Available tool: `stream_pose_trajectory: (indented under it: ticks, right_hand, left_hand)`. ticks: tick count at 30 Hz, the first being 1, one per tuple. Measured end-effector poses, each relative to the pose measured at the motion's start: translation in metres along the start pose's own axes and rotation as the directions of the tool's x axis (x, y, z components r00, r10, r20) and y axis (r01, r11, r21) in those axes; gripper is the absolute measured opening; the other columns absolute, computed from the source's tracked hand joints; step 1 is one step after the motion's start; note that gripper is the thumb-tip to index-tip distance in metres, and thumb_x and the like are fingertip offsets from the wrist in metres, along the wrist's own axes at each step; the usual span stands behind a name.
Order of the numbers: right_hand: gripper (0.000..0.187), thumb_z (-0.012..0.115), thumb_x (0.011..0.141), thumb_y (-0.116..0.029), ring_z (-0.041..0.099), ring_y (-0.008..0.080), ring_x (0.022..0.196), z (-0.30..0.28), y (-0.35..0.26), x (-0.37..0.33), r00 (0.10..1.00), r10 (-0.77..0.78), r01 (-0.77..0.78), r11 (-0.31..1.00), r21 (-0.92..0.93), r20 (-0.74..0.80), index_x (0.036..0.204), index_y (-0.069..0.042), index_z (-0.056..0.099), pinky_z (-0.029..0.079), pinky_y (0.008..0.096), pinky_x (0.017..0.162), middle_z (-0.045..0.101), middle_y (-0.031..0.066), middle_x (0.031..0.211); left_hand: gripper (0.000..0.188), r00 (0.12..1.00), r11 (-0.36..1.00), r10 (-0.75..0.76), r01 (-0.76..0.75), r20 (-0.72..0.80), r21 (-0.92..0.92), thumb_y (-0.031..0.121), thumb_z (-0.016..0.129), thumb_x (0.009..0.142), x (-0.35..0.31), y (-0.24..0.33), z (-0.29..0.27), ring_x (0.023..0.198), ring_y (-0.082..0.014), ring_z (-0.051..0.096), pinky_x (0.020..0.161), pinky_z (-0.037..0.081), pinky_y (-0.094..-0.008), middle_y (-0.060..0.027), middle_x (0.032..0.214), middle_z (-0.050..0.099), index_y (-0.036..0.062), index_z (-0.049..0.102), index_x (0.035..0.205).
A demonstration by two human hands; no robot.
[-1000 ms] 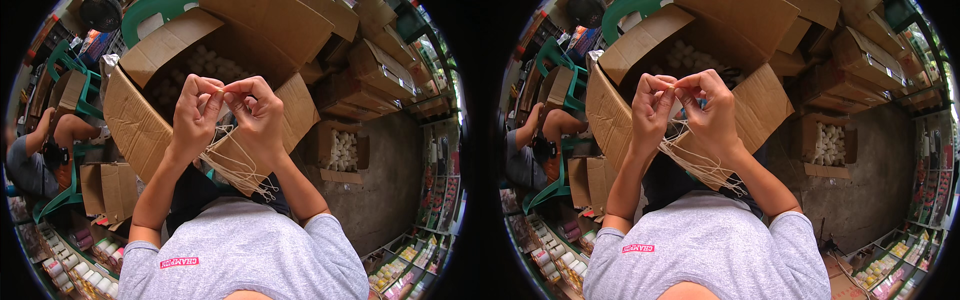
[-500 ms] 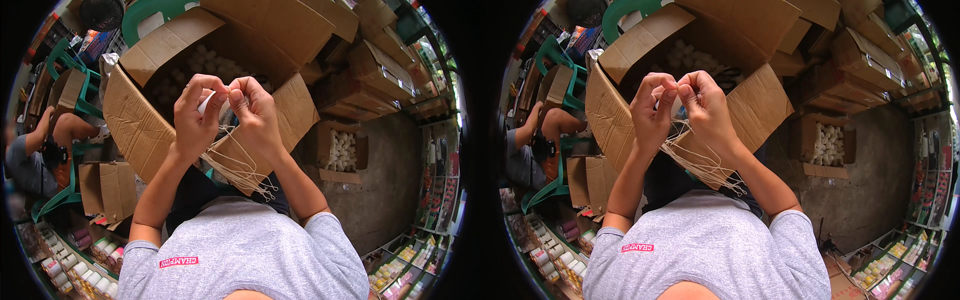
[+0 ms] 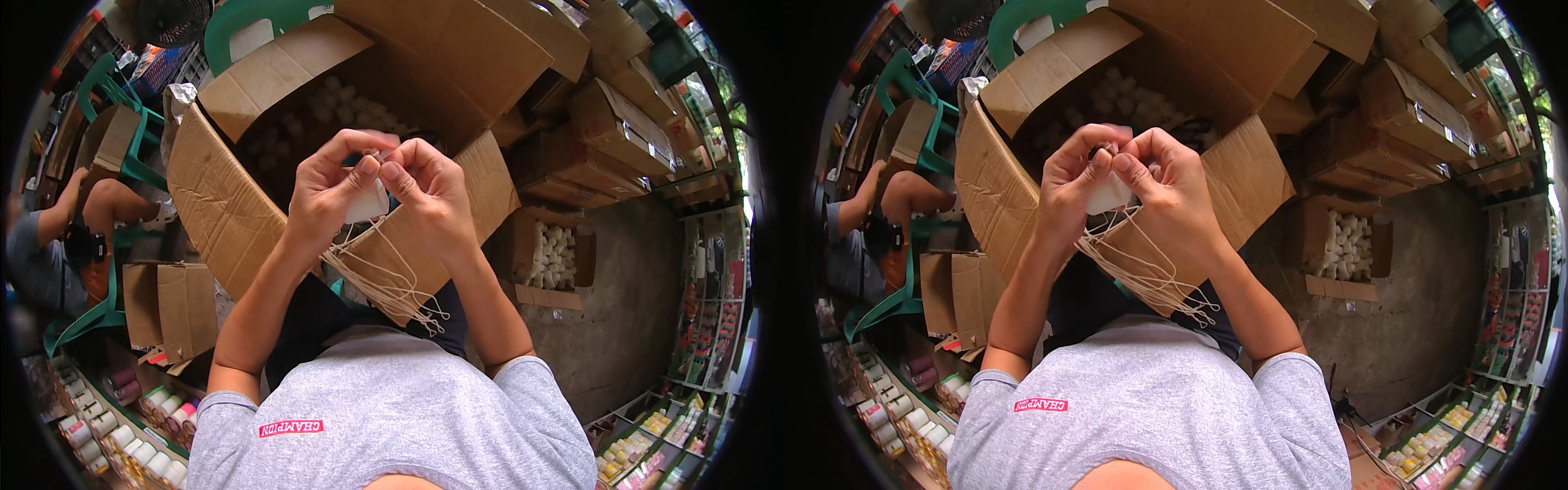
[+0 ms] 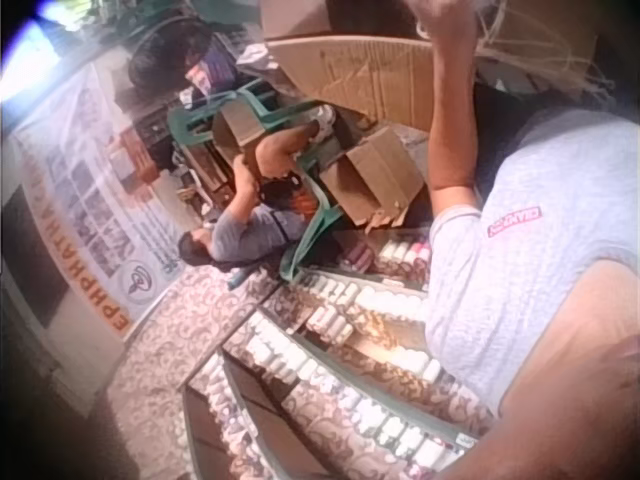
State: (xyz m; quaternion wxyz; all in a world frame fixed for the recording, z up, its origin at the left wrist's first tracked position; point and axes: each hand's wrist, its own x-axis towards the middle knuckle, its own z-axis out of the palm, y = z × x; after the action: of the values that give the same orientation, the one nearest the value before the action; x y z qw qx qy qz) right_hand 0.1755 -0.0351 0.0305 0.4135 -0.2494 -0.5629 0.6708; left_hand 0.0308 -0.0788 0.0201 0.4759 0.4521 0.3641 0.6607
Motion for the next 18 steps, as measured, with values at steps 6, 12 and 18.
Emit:
stream_pose_trajectory:
  ticks: [6,12,18]
  right_hand:
    - [0.010,0.062,0.095,-0.008,0.048,0.0012,0.070,0.005,0.006,0.002,0.999,-0.047,0.047,0.999,0.018,0.009,0.091,0.000,0.057,0.041,0.0178,0.060,0.055,-0.0027,0.079]
    - [0.014,0.064,0.094,-0.011,0.055,0.0068,0.075,0.000,-0.005,0.012,0.993,-0.119,0.119,0.990,-0.075,0.006,0.098,0.002,0.060,0.047,0.0223,0.064,0.059,0.0017,0.086]
    - [0.015,0.065,0.088,-0.011,0.061,0.0164,0.064,-0.007,-0.017,0.075,0.948,-0.279,0.317,0.757,-0.571,0.155,0.096,0.002,0.069,0.050,0.0293,0.064,0.067,0.0127,0.076]
  left_hand:
    - [0.020,0.999,0.997,-0.033,0.030,-0.034,-0.064,0.026,0.061,0.097,0.000,-0.002,0.000,0.070,-0.0066,0.059,0.053,0.052,-0.0235,0.0009,0.085,0.058,0.0062,0.059,0.097]
    - [0.029,0.975,0.971,-0.003,-0.050,-0.224,-0.232,0.035,0.050,0.101,0.021,0.004,-0.005,0.068,-0.0134,0.060,0.054,0.053,-0.0281,-0.0041,0.088,0.055,0.0066,0.053,0.098]
    - [0.069,0.974,0.990,0.037,-0.066,-0.224,-0.126,0.054,0.039,0.099,0.072,0.018,0.012,0.098,-0.0246,0.062,0.085,0.052,-0.0325,-0.0161,0.122,0.056,-0.0015,0.037,0.140]
